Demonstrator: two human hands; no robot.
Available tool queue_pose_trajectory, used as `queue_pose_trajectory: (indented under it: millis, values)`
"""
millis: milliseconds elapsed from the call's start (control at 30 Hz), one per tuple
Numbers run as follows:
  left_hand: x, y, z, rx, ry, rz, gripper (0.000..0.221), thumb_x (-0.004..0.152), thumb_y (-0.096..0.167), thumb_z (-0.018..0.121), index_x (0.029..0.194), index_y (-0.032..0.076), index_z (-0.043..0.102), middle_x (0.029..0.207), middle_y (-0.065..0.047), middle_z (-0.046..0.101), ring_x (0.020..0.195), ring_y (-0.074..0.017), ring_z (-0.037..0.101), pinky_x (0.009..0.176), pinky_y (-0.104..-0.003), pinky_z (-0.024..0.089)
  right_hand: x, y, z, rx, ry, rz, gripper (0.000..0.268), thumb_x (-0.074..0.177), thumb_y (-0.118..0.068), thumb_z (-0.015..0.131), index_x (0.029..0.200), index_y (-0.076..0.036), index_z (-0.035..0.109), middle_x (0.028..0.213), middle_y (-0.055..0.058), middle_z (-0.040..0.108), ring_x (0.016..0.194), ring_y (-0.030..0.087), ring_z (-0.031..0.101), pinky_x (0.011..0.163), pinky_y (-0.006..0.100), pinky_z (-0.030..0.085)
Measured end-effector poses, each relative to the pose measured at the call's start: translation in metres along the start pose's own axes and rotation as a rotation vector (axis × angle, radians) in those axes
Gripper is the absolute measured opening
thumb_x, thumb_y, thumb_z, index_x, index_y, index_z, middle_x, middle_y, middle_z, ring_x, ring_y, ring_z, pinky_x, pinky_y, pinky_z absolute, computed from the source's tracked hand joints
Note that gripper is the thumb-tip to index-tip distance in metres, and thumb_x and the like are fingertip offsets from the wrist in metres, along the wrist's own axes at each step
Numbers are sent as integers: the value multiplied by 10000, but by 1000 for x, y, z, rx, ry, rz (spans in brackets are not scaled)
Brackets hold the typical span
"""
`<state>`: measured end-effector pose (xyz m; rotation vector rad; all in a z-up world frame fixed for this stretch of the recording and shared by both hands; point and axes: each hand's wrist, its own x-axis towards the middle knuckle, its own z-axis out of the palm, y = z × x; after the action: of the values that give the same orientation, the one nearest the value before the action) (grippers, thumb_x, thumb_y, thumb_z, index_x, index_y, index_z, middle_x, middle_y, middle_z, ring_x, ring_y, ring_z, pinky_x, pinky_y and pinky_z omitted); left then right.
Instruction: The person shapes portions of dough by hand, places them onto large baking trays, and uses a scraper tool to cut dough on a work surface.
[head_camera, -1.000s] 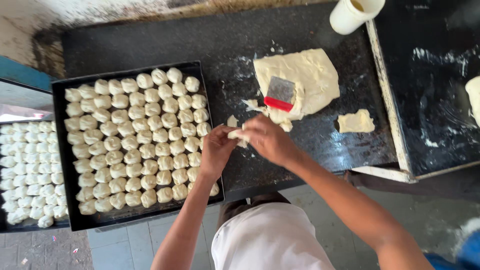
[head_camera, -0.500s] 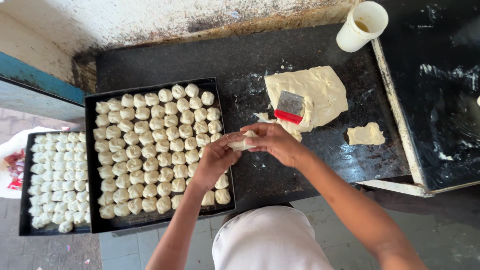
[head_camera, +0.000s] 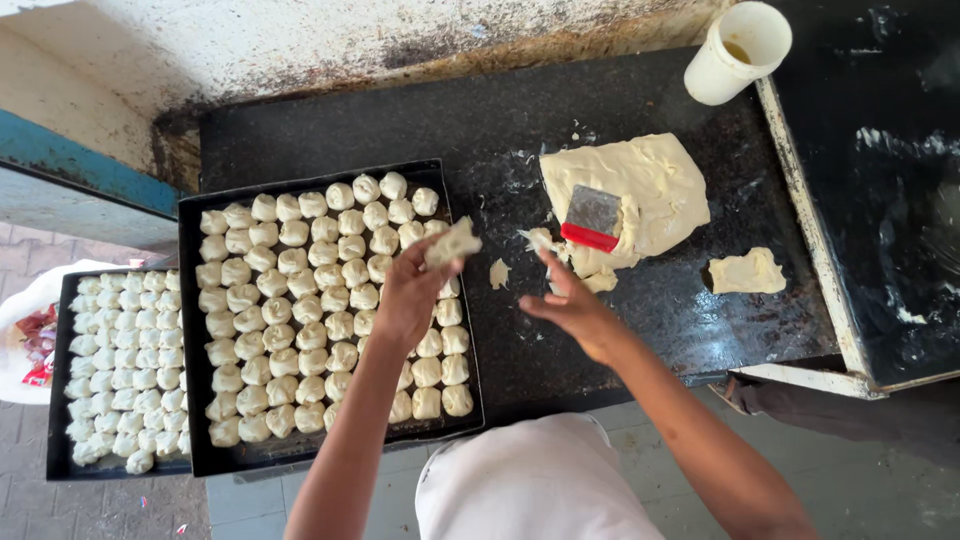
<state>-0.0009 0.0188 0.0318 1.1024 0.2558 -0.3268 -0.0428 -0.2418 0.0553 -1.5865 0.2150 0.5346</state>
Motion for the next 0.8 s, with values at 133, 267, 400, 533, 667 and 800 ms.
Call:
queue_pose_trajectory:
  millis: [133,267,400,533,667,800]
  values:
    - [-28,3,12,-72,-110,-137,189,973,93,672,1133,10,616,1038,-159,724,902,-281,737,786,-401,594,15,-9,25,170,-112,-64,619,838,-70,799,1371,-260,545,1300,44,612,1107,181,673,911,332,614]
    - [-37,8,19,150,-224,182,115,1006,13,666,1087,-34,600,1178,-208,733,1171,-255,704,1007,-388,609,16,-28,41,-375,-52,-821,268,978,-87,768,1238,-137,733,1254,45,698,1148,201,677,978,316,615]
    - [-52,26,21,58,83,119,538,984,-33,572,1501,81,472,1060,-197,706,927,-233,672,847,-381,585,10,-38,46,-898,-85,-1286,351,895,-57,748,1243,-89,716,1314,33,681,1260,260,646,1048,392,593]
    - [-62,34,22,-347,8,-276,486,973,37,508,1455,-13,472,1150,-158,736,1011,-212,730,948,-344,603,10,-30,52,-754,55,-1223,344,886,-54,759,1224,-97,718,1278,39,707,1217,287,646,1006,371,602]
    - [-63,14,25,-307,-97,-98,493,1071,11,550,1555,3,457,1150,-173,636,990,-197,664,878,-355,555,-3,-14,63,-605,26,-1159,291,950,-15,747,1221,-119,717,1264,47,722,1179,229,716,1027,343,589]
    - [-58,1,17,69,-80,-127,483,1021,12,511,1503,12,524,1249,-164,669,1033,-221,691,924,-390,607,3,-21,63,-731,-115,-1335,289,959,-86,779,1238,-129,720,1217,71,730,1140,202,721,1017,322,610]
